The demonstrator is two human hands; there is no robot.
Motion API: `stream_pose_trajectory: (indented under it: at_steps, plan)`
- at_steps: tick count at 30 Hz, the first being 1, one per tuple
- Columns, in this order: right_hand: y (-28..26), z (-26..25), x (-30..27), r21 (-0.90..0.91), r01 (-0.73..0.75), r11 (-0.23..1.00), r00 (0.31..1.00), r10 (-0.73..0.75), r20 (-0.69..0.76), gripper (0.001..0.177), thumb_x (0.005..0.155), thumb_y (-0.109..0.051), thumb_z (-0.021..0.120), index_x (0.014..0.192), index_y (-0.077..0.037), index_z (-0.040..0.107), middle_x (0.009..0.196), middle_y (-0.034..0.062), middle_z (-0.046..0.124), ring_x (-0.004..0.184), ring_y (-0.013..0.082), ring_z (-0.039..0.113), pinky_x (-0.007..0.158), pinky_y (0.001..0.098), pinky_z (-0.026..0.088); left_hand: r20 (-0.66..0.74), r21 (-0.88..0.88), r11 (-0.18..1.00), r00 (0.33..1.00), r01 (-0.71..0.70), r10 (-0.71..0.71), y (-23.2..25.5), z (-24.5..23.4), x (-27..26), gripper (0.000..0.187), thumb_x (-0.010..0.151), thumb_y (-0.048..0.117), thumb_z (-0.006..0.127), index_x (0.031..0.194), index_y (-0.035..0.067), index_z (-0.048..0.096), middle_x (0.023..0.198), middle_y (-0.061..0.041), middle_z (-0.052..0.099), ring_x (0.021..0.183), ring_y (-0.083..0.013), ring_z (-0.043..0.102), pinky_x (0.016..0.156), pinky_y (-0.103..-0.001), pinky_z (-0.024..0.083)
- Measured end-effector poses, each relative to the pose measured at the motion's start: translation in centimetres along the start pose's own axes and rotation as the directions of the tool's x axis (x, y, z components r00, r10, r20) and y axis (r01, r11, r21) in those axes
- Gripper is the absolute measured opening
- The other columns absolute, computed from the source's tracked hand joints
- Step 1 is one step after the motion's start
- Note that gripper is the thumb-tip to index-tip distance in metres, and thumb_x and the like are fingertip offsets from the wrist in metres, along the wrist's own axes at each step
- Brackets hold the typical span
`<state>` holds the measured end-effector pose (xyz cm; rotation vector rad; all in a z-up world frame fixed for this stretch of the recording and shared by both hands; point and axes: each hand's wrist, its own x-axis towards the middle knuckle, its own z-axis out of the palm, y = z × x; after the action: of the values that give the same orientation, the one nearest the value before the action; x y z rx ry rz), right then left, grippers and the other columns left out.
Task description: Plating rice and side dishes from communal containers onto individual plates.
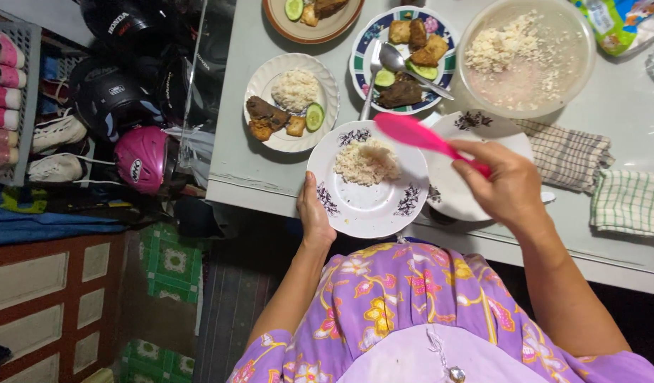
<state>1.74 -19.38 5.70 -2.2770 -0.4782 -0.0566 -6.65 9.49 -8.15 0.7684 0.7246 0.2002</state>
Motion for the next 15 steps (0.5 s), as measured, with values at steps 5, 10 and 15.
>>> stream_pose_trajectory:
  at_steps: [5, 10, 15]
  plan:
    - [5.0, 3.9, -0.5, 0.269, -0.398, 0.877, 0.916, 0.397, 0.061, 0.023, 0.098, -0.019, 0.077, 0.12, -0.013, 0.076, 0.073, -0.0012, 0.061, 0.063, 0.0044, 0.047, 0.056, 0.0256, 0.037, -0.071, 0.107, 0.993, 0.996, -0.045, 0.053, 0.1, -2.1, 0.9, 0.056, 0.103, 0.039, 0.055, 0.137, -0.005, 0.057, 0.13, -0.013, 0.066, 0.115, -0.0218, 0.065, 0.098, -0.034, 0.052]
    - [9.0, 10.4, -2.0, 0.385, -0.426, 0.819, 0.898, 0.435, 0.068, 0.016, 0.094, -0.017, 0.08, 0.102, -0.004, 0.077, 0.075, -0.0065, 0.062, 0.066, 0.0012, 0.048, 0.056, 0.0226, 0.037, -0.049, 0.175, 0.983, 0.997, -0.055, 0.065, -0.7, -3.0, 2.1, 0.056, 0.103, 0.039, 0.056, 0.136, -0.006, 0.06, 0.13, -0.013, 0.067, 0.114, -0.0198, 0.064, 0.099, -0.032, 0.051]
    - [8.2, 13.9, -2.1, 0.19, -0.506, 0.841, 0.85, 0.524, -0.056, 0.022, 0.084, -0.022, 0.085, 0.092, -0.006, 0.072, 0.063, -0.0001, 0.059, 0.056, 0.0065, 0.05, 0.052, 0.0264, 0.04, 0.004, 0.215, 0.975, 0.998, -0.058, 0.058, -2.0, -4.0, 3.7, 0.055, 0.104, 0.037, 0.055, 0.136, -0.007, 0.06, 0.129, -0.012, 0.067, 0.114, -0.0177, 0.062, 0.1, -0.03, 0.049]
